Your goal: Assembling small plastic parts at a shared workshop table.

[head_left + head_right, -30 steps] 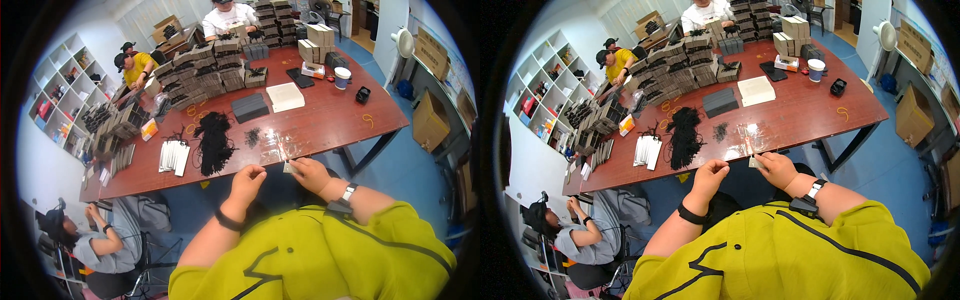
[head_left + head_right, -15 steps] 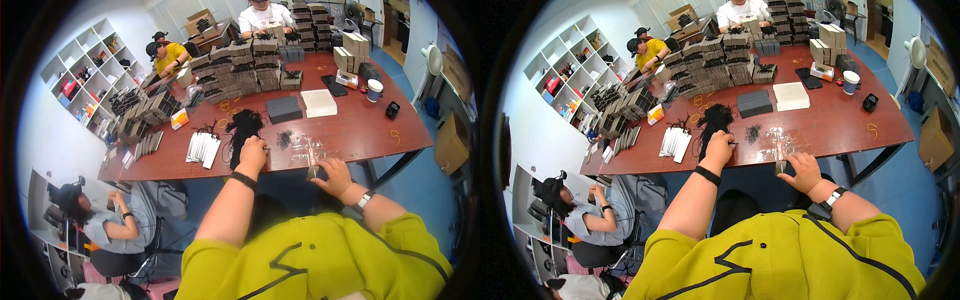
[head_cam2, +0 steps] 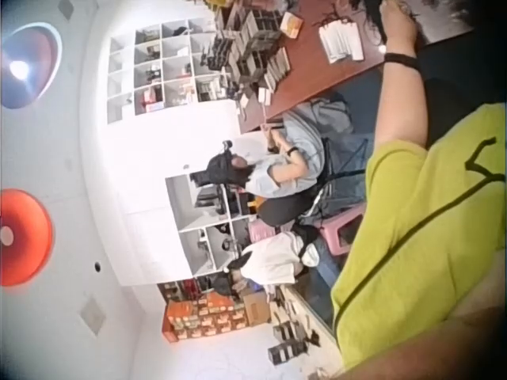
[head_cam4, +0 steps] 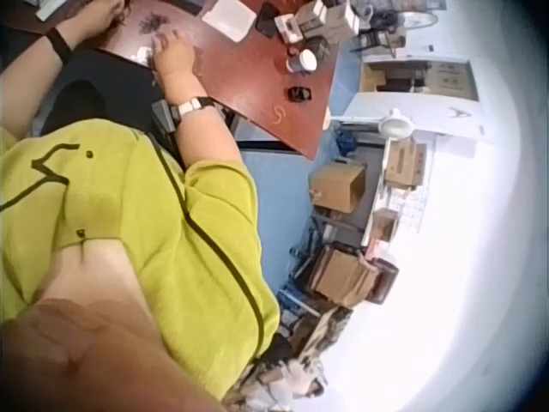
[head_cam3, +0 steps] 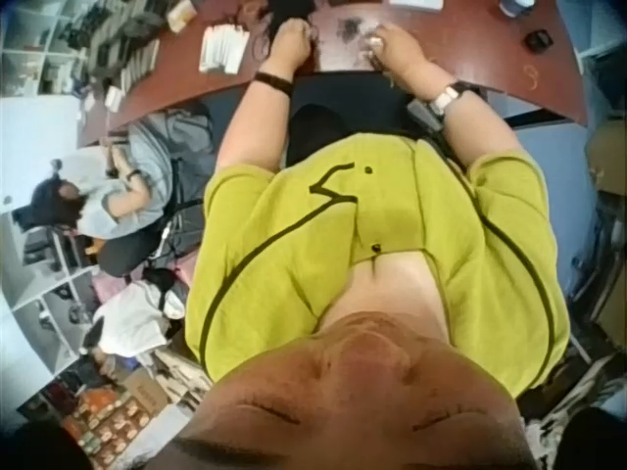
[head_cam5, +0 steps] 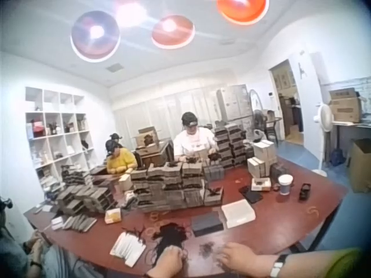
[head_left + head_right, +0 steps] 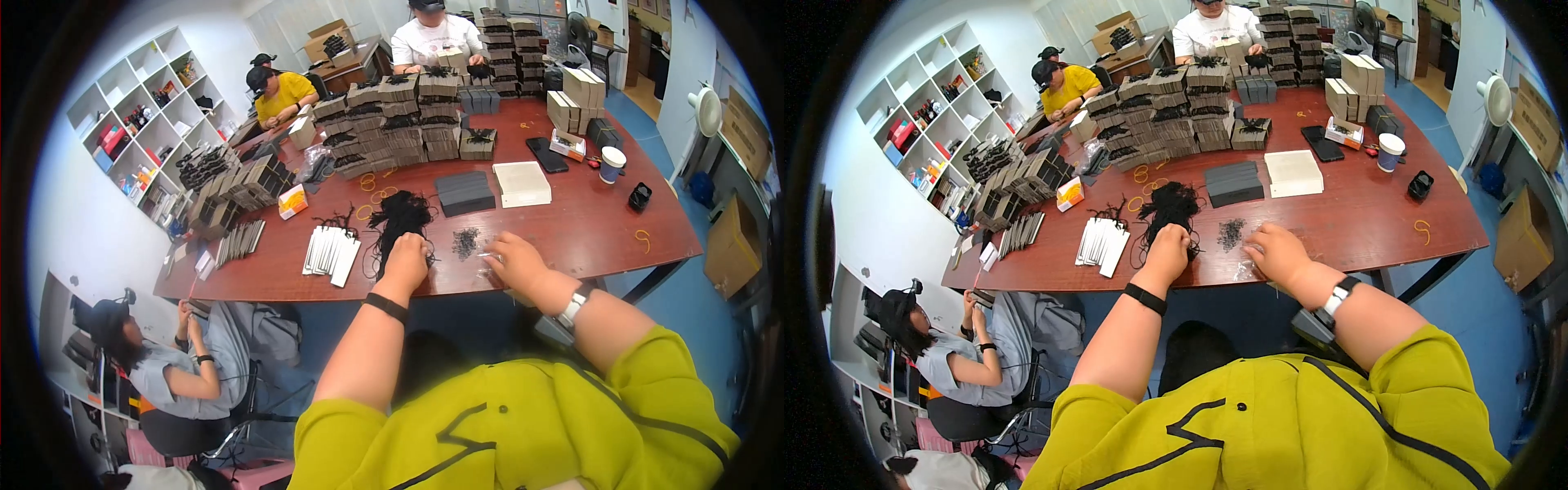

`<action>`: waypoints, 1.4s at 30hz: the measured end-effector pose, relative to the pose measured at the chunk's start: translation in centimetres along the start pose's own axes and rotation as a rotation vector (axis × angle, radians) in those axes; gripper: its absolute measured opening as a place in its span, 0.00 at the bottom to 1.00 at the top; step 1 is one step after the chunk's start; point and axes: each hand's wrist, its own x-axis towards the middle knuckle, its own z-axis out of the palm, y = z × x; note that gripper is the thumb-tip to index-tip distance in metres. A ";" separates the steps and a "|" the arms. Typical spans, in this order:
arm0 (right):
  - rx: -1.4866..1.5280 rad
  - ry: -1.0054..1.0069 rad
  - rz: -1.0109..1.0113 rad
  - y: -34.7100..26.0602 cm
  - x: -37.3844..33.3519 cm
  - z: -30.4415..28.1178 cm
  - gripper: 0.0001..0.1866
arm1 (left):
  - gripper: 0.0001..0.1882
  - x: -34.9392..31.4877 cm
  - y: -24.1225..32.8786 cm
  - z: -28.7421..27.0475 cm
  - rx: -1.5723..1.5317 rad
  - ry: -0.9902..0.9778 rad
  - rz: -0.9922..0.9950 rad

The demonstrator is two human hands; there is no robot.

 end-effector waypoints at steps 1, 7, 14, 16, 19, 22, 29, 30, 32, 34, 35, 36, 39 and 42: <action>0.002 -0.050 0.021 0.3 0.9 0.8 0.10 | 0.01 0.4 0.0 -0.5 0.002 0.001 0.000; -0.180 -0.368 0.188 -0.7 4.1 3.5 0.10 | 0.08 0.3 0.4 -0.7 0.189 -0.134 0.059; -0.185 -0.307 0.206 -0.9 3.8 4.7 0.07 | 0.06 0.5 -0.4 -0.3 0.180 -0.232 -0.038; -0.149 -0.260 0.171 -1.1 3.5 4.3 0.06 | 0.05 0.7 -0.8 -1.1 0.023 -0.118 -0.031; -0.125 -0.262 0.171 -0.5 3.3 4.1 0.06 | 0.06 1.6 0.4 -3.6 -0.270 -0.108 -0.329; -0.122 -0.271 0.132 -0.4 3.3 4.2 0.06 | 0.05 2.5 0.0 -5.7 -0.330 0.016 -0.284; -0.120 -0.232 0.101 -0.8 3.5 4.6 0.07 | 0.06 5.7 2.0 -12.1 -0.560 0.262 -0.253; -0.111 -0.231 0.106 -1.3 3.3 3.7 0.07 | 0.06 5.9 3.5 -13.3 -0.650 0.263 -0.260; -0.101 -0.230 0.112 -1.5 2.9 3.2 0.07 | 0.05 6.1 5.2 -14.5 -0.787 0.277 -0.257; -0.138 -0.313 0.121 -1.2 2.6 3.5 0.07 | 0.06 6.1 6.2 -14.7 -0.881 0.257 -0.232; -0.138 -0.312 0.120 -1.1 2.5 3.6 0.07 | 0.06 6.0 6.5 -14.7 -0.973 0.243 -0.206; -0.104 -0.316 0.144 -1.0 2.5 3.9 0.07 | 0.06 5.9 6.6 -14.6 -0.973 0.244 -0.205; -0.073 -0.339 0.177 -0.8 2.7 4.5 0.08 | 0.07 5.6 7.2 -14.3 -1.067 0.239 -0.262; -0.062 -0.366 0.191 -0.4 2.9 4.7 0.08 | 0.07 4.9 8.8 -14.4 -1.109 0.305 -0.252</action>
